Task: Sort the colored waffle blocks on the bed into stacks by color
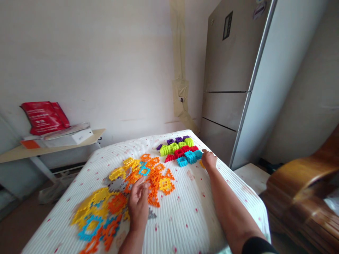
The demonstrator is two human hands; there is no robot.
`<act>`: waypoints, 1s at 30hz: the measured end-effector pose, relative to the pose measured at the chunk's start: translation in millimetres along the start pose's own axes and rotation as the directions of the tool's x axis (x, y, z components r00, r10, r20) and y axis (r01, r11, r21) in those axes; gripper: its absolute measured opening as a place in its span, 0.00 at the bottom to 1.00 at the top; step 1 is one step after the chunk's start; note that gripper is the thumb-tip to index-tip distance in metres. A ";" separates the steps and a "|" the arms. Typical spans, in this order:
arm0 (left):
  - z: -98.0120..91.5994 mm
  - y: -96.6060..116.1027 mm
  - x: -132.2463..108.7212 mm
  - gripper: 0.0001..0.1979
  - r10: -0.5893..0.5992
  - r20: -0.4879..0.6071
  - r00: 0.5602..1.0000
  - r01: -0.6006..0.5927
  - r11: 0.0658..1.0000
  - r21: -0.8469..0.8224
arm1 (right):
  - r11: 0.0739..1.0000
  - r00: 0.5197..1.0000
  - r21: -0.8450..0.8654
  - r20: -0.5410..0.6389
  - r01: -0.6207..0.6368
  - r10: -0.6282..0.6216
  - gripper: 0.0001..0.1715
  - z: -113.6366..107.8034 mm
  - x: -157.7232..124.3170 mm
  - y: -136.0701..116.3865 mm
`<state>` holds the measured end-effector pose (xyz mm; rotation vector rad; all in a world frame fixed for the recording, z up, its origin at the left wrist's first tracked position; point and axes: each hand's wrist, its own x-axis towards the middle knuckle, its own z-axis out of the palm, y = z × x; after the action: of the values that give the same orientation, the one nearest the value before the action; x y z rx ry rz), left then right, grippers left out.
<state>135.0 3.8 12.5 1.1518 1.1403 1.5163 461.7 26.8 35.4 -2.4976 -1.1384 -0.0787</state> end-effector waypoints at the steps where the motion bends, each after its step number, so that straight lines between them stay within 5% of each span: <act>1: -0.1 -0.5 0.3 0.27 -0.002 0.003 1.000 0.002 1.000 -0.009 | 1.000 1.000 -0.004 -0.001 -0.003 0.003 0.27 0.3 0.1 -0.2; 12: -0.9 -2.1 0.2 0.23 0.069 -0.006 0.998 -0.069 0.997 -0.027 | 1.000 1.000 0.013 -0.014 0.009 -0.009 0.26 0.4 -2.0 0.4; 17: -19.9 11.3 3.6 0.19 0.183 -0.121 0.976 -0.181 0.983 0.025 | 0.989 0.950 0.081 -0.298 0.123 -0.093 0.22 3.3 2.9 7.9; 22: -84.8 25.8 12.7 0.12 0.366 -0.258 0.894 -0.296 0.915 0.274 | 0.958 0.813 0.099 -0.557 0.268 -0.170 0.19 3.6 7.4 13.0; 26: -157.2 28.5 10.0 0.09 0.528 -0.211 0.823 -0.320 0.736 0.596 | 0.942 0.753 0.073 -0.623 0.329 -0.214 0.19 1.7 8.9 13.2; 30: -203.8 22.7 1.5 0.09 0.509 -0.068 0.858 -0.297 0.600 0.743 | 0.924 0.712 0.068 -0.660 0.375 -0.241 0.17 4.5 9.3 9.2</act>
<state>-67.2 -29.3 5.5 1.8790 1.8635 1.6508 474.1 29.7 30.2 -1.8276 -1.1596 -0.8147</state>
